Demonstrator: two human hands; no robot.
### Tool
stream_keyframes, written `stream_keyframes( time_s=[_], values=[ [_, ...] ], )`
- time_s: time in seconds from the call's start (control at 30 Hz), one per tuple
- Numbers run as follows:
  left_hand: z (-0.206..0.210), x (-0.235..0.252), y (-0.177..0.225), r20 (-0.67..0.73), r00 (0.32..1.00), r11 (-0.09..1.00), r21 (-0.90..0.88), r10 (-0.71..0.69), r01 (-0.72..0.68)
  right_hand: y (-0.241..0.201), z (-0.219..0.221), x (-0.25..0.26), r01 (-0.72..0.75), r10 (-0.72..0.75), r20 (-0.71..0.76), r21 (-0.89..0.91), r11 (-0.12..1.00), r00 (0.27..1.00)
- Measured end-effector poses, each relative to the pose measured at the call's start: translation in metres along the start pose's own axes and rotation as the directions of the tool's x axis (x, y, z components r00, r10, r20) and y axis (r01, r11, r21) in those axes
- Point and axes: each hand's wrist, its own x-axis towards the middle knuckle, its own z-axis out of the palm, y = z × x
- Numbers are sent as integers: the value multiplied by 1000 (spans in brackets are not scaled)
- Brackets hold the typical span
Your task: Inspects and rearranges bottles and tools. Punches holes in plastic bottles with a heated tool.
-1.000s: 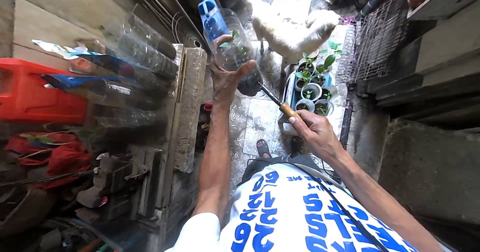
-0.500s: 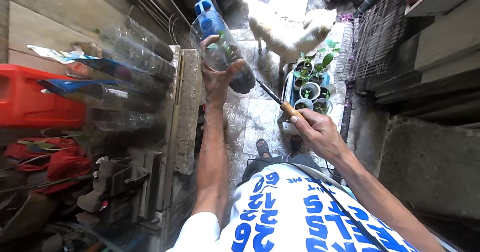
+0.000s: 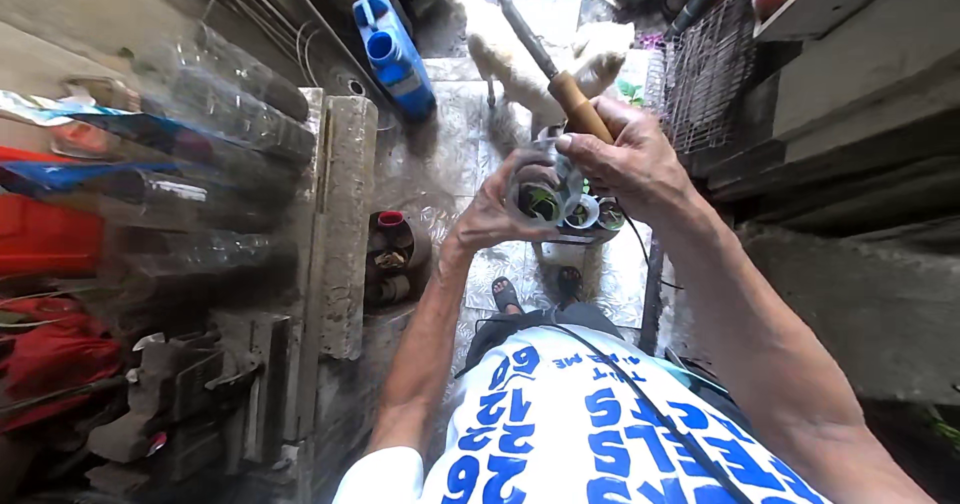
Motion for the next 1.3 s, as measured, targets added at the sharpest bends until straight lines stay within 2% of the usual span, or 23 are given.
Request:
stream_keyframes(
  time_s=[0.13, 0.2, 0.27, 0.33, 0.4, 0.47, 0.57, 0.63, 0.73, 0.8, 0.93, 1.07, 1.3],
  values=[
    [4, -1, -7, 132, 989, 991, -108, -60, 74, 3, -10, 0, 93, -69, 121, -210, 973, 990],
    [5, -2, -11, 128, 989, 993, -90, -67, 79, 4, -9, -1, 89, -67, 90, -266, 960, 994],
    [7, -4, -15, 44, 998, 997, -69, -43, 46, 5, 0, -2, 17, -23, -26, -194, 981, 999],
    [15, -5, -19, -108, 994, 999, -39, 24, -28, 1, 10, -3, -26, 4, -145, -146, 989, 989],
    [29, -3, -24, -291, 950, 993, 59, 112, -98, -2, 19, -2, -26, -17, -232, -182, 983, 973],
    [39, 5, -27, -400, 900, 979, 172, 173, -112, -4, 22, 2, -21, -39, -287, -203, 979, 957],
    [46, 17, -37, -509, 821, 954, 265, 260, -138, -9, 22, 8, -15, -41, -329, -165, 986, 944],
    [46, 29, -35, -531, 802, 953, 267, 272, -147, -14, 20, 11, 2, -41, -344, -113, 994, 938],
    [37, 42, -21, -543, 816, 966, 252, 197, -65, -23, 10, 8, 88, -91, -313, -24, 996, 946],
    [26, 50, -12, -586, 799, 970, 241, 135, 13, -27, 0, -3, 104, -104, -311, -14, 994, 945],
    [-3, 74, 0, -685, 723, 978, 197, 86, 71, -2, -16, -42, 45, -52, -318, -27, 999, 947],
    [-32, 98, 12, -736, 672, 979, 186, 82, 84, 38, -8, -88, -80, 66, -266, -44, 996, 962],
    [-65, 118, 26, -756, 647, 975, 204, 97, 92, 55, 8, -103, -91, 46, -219, -202, 975, 975]
  ],
)
